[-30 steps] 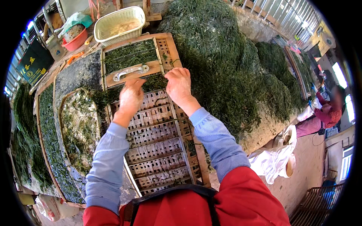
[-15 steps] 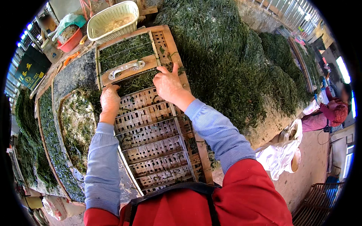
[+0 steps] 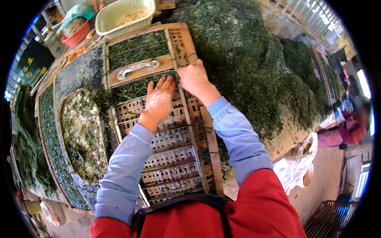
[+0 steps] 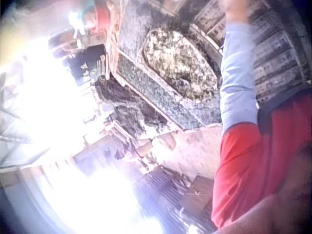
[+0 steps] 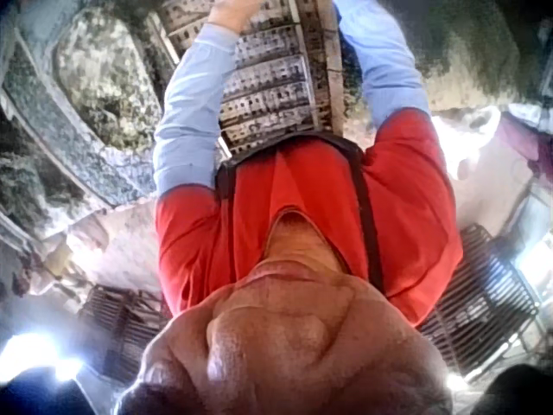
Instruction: The person processes tea leaves by hand by picking up clusters of leaves from a large mound and spreading them into a wooden pressing frame.
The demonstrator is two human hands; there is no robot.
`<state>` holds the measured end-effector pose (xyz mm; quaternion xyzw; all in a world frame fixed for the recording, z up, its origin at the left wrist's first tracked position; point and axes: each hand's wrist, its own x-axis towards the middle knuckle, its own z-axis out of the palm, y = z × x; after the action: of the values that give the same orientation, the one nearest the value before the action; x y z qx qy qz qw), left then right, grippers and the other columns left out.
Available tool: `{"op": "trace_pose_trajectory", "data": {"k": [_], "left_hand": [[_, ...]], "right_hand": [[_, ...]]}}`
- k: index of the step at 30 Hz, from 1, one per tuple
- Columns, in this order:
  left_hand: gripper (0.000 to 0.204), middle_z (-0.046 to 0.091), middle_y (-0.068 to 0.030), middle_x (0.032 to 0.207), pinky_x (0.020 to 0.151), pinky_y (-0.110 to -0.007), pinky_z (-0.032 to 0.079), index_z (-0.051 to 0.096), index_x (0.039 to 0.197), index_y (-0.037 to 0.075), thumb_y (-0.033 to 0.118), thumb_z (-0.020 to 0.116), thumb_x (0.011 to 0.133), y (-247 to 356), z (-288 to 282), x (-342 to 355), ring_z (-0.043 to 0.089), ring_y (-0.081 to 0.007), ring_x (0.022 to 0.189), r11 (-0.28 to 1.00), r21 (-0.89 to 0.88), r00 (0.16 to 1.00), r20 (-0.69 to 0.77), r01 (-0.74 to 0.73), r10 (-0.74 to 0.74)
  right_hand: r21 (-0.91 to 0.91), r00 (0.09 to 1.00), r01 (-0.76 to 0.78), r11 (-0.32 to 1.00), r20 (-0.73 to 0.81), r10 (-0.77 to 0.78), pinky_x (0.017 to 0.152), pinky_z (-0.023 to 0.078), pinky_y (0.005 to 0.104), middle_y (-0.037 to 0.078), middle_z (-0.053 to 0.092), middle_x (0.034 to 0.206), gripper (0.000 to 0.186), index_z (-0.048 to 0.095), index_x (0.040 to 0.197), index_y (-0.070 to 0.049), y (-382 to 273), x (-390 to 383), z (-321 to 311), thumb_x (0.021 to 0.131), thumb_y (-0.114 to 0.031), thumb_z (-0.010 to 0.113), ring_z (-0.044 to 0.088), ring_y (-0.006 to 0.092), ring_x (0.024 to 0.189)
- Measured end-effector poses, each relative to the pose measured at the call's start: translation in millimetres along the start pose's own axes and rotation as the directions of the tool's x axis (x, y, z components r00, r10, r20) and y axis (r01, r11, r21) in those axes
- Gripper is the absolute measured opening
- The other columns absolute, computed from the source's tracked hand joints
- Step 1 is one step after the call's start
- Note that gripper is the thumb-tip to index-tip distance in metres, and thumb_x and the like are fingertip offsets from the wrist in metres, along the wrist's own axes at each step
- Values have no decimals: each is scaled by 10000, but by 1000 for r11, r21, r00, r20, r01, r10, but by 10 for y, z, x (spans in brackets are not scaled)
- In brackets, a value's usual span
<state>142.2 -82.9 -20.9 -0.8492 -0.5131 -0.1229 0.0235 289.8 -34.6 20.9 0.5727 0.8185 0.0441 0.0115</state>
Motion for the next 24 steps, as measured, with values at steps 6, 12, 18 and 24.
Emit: {"op": "trace_pose_trajectory", "data": {"k": [6, 12, 18, 24], "left_hand": [[524, 445, -83, 1363, 1019, -695, 113, 443, 1319, 140, 94, 507, 802, -36, -206, -5, 328, -243, 1330, 984, -103, 962, 249, 145, -116], [250, 679, -143, 902, 850, -437, 471, 685, 940, 63, 121, 562, 730, -544, -214, 23, 649, -298, 872, 769, -637, 999, 30, 51, -42], [159, 693, -71, 908, 667, -254, 529, 708, 938, 100, 101, 648, 790, -1429, -989, -1312, 648, -140, 744, 720, -495, 652, -342, 487, -676], [289, 622, -143, 987, 800, -371, 472, 668, 929, 57, 31, 701, 644, -2004, -651, -2931, 580, -268, 934, 762, -23, 728, -279, 648, -627]], "right_hand": [[586, 927, 371, 720, -275, -253, 652, 520, 308, 101, 639, 798, 252, 627, 1034, -41, -490, 112, -551, 791, -100, 593, 649, 205, 747], [508, 898, 255, 823, -441, -7, 815, 481, 363, 146, 633, 1002, 279, 626, 1008, -15, -593, -201, -72, 917, -243, 495, 603, 318, 948], [128, 926, 112, 985, -373, -57, 1017, 329, 518, 137, 468, 1323, 414, 491, 1248, -36, -672, -315, 515, 931, -301, 486, 404, 262, 1270], [-120, 939, 17, 993, -340, -57, 1038, 206, 585, 168, 536, 1202, 507, 578, 1117, 14, -883, -258, 353, 944, -415, 370, 467, 283, 1169]]}}
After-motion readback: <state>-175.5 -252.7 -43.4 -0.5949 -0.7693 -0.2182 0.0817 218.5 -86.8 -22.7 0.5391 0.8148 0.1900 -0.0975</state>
